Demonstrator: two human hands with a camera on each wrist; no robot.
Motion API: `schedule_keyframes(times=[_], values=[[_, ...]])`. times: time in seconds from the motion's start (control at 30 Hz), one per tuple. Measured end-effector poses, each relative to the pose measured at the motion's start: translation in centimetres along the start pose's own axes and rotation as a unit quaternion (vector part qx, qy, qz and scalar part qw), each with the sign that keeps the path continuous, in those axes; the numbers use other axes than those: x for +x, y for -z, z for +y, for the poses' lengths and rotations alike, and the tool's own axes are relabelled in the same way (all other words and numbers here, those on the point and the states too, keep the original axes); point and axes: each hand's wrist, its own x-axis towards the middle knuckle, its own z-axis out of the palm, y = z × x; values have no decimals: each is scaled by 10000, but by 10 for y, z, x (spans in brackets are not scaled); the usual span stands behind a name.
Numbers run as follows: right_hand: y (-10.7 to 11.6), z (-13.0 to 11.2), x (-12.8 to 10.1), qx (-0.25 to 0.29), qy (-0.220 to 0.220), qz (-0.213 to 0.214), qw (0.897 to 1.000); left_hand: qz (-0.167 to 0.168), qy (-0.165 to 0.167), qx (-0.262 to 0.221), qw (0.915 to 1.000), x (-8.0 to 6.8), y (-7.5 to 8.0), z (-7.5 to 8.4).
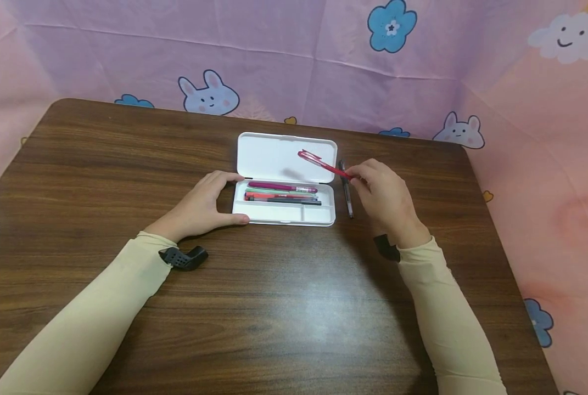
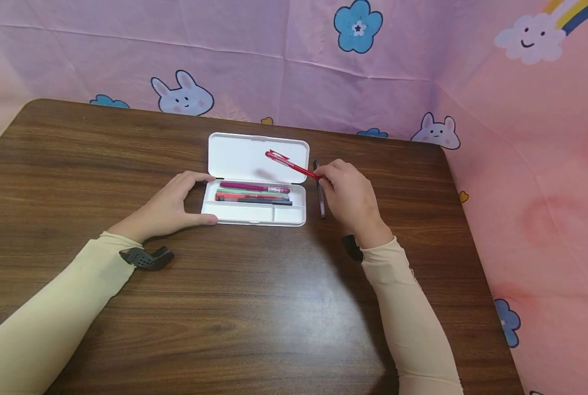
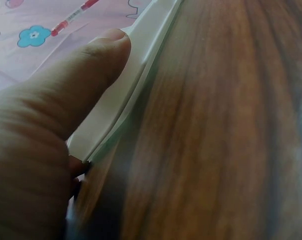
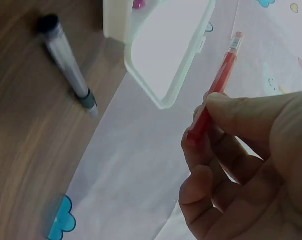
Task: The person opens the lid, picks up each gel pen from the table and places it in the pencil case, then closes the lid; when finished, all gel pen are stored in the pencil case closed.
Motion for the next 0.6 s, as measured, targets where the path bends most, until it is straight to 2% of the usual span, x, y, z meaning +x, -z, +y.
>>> schedule_keyframes(times=[0.6], values=[[-25,-31,6,-167,832,-481,9952,-23,54,-17,10000,0,1,0]])
